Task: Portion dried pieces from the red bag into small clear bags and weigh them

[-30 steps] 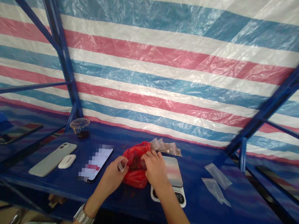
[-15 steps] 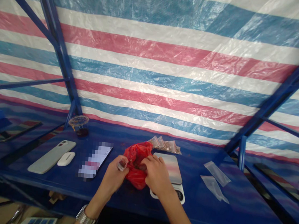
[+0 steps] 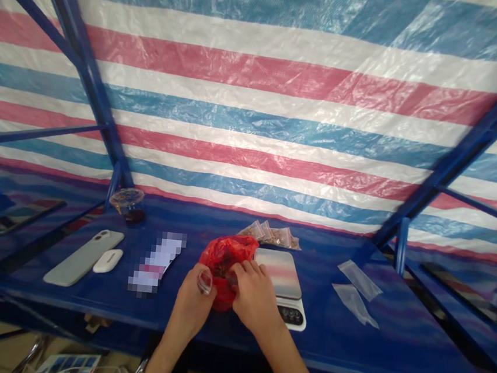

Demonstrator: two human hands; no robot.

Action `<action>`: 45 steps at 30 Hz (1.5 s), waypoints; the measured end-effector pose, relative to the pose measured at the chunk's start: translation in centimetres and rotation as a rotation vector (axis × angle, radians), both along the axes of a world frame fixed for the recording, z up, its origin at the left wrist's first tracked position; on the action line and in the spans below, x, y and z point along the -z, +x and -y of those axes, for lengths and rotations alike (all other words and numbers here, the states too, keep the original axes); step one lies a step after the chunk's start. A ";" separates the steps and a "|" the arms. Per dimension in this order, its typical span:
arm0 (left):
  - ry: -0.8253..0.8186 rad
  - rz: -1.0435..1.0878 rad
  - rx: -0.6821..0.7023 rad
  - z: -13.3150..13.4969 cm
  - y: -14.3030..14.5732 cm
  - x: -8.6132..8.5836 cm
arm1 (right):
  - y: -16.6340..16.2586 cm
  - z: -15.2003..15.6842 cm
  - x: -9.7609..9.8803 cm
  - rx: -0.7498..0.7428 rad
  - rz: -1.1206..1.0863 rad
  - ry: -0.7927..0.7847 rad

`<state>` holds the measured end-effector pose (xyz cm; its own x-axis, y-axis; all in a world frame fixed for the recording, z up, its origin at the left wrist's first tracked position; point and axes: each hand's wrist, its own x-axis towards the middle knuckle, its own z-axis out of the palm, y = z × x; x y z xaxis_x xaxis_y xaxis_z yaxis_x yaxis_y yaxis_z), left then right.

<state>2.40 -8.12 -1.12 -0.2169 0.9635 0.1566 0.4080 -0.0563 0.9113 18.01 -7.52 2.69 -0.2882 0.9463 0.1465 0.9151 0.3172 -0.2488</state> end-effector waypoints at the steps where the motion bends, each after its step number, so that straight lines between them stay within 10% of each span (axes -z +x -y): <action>1: 0.010 0.030 0.002 -0.3 -0.1 0.0 | 0.1 -0.1 0.0 0.012 0.014 0.010; 16: -0.017 0.431 0.169 -2.4 -1.9 0.4 | -0.8 -2.4 2.5 0.096 -0.453 0.006; 28: 0.310 -0.122 0.018 -4.8 -2.9 -2.3 | 1.7 -3.7 1.2 -0.017 -0.832 -0.074; 45: 0.242 -0.134 0.459 -10.5 0.3 -1.9 | 3.3 -8.1 -3.2 -0.275 -0.674 0.016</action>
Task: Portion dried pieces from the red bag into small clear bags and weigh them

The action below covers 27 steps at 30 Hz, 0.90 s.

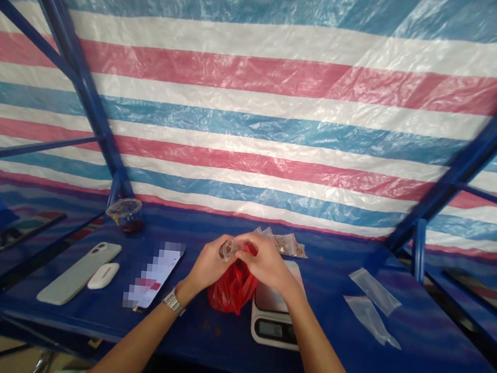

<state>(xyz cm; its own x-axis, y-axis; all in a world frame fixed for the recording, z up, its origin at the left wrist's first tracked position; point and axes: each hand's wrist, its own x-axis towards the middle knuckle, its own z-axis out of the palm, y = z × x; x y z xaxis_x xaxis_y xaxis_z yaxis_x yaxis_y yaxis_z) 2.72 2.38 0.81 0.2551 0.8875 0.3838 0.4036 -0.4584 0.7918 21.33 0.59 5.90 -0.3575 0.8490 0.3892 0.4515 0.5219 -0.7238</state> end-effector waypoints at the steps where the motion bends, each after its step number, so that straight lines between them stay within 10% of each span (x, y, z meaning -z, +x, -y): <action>1: 0.007 -0.009 -0.006 0.0 0.0 0.3 | -0.1 0.0 0.1 0.009 0.031 0.026; 27: -0.170 0.115 0.074 1.4 -0.1 0.4 | -0.1 1.1 2.3 0.013 -0.022 0.199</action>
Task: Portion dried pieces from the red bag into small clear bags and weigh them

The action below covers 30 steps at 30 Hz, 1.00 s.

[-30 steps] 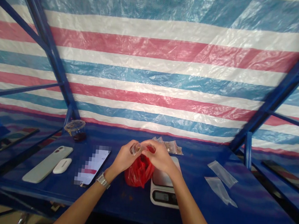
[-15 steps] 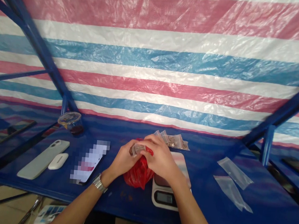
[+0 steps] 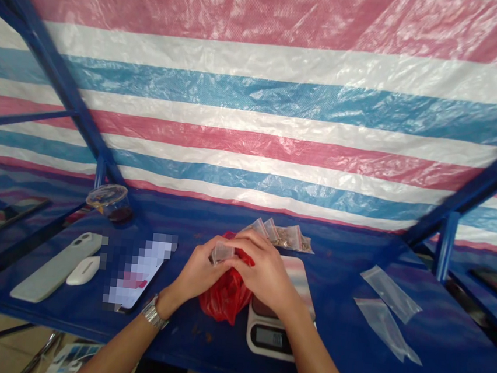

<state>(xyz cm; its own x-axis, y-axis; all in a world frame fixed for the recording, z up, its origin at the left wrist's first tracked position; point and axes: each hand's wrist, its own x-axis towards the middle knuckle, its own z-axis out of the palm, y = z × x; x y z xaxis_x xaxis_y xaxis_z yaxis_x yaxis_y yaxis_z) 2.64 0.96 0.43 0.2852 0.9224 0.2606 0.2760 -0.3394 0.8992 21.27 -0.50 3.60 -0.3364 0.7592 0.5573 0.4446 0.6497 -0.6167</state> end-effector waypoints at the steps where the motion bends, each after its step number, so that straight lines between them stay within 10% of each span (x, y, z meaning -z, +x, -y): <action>1: -0.004 0.015 0.005 0.0 0.0 0.0 | 0.1 0.0 -0.1 0.001 -0.019 -0.009; 9: 0.039 0.206 -0.107 -0.9 -0.6 0.1 | 1.8 -0.2 -1.1 0.023 -0.111 -0.070; 17: 0.114 -0.144 -0.180 -0.6 -1.7 -0.3 | 1.3 -0.3 0.1 0.042 0.354 -0.099; 23: 0.110 -0.267 -0.393 6.0 -2.2 -2.0 | 0.6 0.4 -0.4 -0.001 0.309 -0.143; 30: -0.177 -0.245 -0.523 10.2 -0.5 1.4 | -0.8 1.3 -0.2 -0.172 0.214 -0.258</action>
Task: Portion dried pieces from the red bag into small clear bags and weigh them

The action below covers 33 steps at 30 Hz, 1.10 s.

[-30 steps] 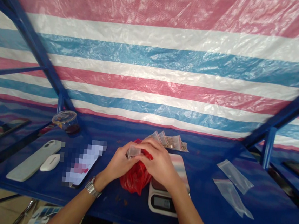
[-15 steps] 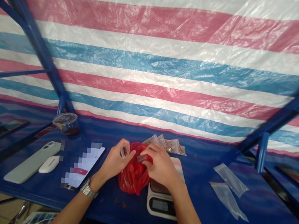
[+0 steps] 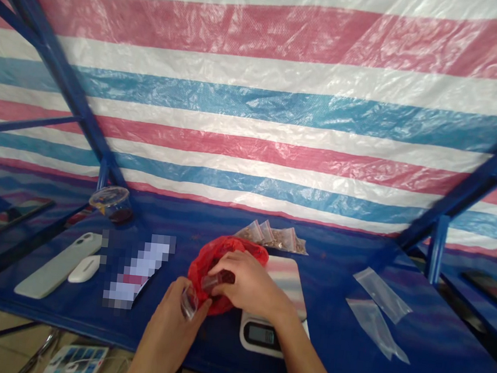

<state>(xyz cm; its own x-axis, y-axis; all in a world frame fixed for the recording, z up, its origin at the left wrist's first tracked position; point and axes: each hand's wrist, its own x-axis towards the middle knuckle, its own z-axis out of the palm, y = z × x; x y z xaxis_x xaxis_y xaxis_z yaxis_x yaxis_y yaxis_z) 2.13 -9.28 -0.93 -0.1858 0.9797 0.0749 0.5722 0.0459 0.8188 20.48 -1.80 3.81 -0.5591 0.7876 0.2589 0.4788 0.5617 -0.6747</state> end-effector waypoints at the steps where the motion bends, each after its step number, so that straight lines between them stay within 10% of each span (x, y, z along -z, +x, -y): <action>1: -0.029 0.018 -0.006 -0.2 -0.1 0.4 | 0.0 0.0 0.1 0.008 0.009 0.007; 15: 0.203 0.355 -0.065 -2.5 -0.7 -0.3 | 0.3 -1.0 2.3 0.165 0.220 0.178; 33: 0.119 0.000 -0.077 -1.5 -1.3 0.8 | 0.5 -0.7 1.6 0.078 0.174 0.158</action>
<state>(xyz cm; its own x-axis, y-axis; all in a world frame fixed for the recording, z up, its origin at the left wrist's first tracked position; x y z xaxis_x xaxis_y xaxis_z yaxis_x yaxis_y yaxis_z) 0.79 -7.82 -1.76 -0.2606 0.9466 0.1896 0.5704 -0.0075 0.8213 20.95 -1.11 2.26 -0.5452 0.7876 0.2872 0.6263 0.6104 -0.4850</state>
